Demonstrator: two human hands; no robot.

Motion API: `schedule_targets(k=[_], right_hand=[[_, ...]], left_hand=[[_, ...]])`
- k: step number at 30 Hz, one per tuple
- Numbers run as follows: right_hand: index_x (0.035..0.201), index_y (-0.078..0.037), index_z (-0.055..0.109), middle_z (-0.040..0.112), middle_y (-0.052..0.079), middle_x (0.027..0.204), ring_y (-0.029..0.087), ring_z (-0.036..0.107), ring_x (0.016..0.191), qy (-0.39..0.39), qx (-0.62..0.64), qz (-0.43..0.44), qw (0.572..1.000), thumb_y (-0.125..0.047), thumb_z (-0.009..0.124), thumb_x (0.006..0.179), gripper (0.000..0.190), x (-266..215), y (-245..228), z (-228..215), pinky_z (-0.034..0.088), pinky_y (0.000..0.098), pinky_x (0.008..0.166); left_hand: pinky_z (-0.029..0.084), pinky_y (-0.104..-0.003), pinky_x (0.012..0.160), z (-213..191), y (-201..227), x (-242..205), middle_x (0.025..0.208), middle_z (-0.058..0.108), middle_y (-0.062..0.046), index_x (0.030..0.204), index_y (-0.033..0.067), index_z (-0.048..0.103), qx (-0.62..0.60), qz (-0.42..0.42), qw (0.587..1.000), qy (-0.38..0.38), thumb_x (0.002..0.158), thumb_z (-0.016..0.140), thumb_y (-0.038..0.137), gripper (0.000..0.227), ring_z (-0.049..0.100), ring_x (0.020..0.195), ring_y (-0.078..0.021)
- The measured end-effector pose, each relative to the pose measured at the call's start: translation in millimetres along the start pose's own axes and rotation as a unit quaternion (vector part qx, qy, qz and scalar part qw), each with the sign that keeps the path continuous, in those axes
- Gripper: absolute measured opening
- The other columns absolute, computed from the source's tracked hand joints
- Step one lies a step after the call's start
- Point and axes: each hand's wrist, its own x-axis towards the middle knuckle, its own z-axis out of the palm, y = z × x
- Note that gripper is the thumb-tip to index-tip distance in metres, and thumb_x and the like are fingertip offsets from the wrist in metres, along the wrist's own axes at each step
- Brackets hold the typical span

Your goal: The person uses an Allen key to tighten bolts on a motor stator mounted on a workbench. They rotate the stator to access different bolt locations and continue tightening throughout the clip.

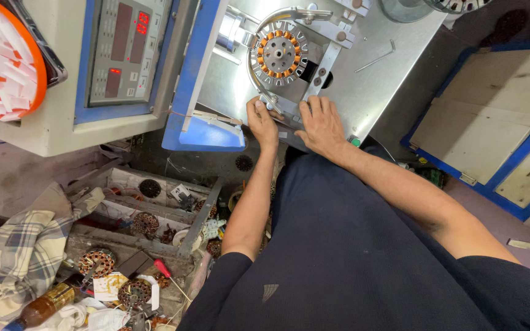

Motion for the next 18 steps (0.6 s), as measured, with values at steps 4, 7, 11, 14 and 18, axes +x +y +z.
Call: schedule_targets(k=[4,7,11,14,18], right_hand=[[0.116,-0.002,0.061,0.057,0.013,0.114,0.031,0.053,0.106,0.036,-0.041,-0.093,0.994,-0.013,0.078,0.072,0.048,-12.8,1.3,-2.4,0.044,0.0405,0.090],[0.106,-0.003,0.062,0.058,0.014,0.113,0.031,0.054,0.108,-0.006,-0.039,-0.115,0.993,-0.006,0.071,0.073,0.034,-15.0,-0.7,1.7,0.045,0.0401,0.091],[0.099,-0.003,0.063,0.061,0.015,0.111,0.034,0.057,0.110,-0.010,0.023,-0.108,0.994,-0.005,0.069,0.068,0.031,-21.4,-3.7,6.1,0.048,0.0417,0.092],[0.106,0.001,0.063,0.063,0.018,0.101,0.038,0.061,0.099,-0.057,0.210,-0.032,0.975,-0.010,0.071,0.085,0.025,-22.2,-7.7,7.1,0.048,0.0479,0.085],[0.111,0.000,0.064,0.068,0.019,0.102,0.039,0.065,0.094,-0.064,0.302,0.013,0.951,-0.004,0.064,0.093,0.019,-27.0,-1.8,-6.7,0.052,0.0464,0.080]], left_hand=[[0.047,-0.024,0.044,-6.5,-0.7,-7.2,0.078,0.065,-0.010,0.125,0.0006,0.052,0.019,-0.064,0.997,-0.025,0.111,0.042,0.022,0.027,0.062,0.054,-0.0127],[0.047,-0.025,0.043,-8.6,2.7,-16.5,0.077,0.066,-0.011,0.125,-0.0002,0.052,-0.001,-0.080,0.997,-0.022,0.111,0.043,0.021,0.027,0.063,0.053,-0.0142],[0.050,-0.027,0.042,-9.0,21.1,-28.2,0.077,0.068,-0.013,0.125,0.0008,0.051,-0.051,-0.126,0.991,0.008,0.110,0.041,0.021,0.027,0.068,0.056,-0.0181],[0.052,-0.029,0.046,-7.8,49.1,-30.8,0.077,0.069,-0.013,0.126,-0.0006,0.050,-0.071,-0.117,0.990,-0.020,0.109,0.043,0.020,0.028,0.069,0.059,-0.0227],[0.059,-0.035,0.084,1.9,93.1,-40.4,0.105,0.075,-0.017,0.126,-0.0019,0.061,0.211,0.135,0.968,-0.007,0.112,0.055,0.019,0.026,0.075,0.096,-0.0290]])
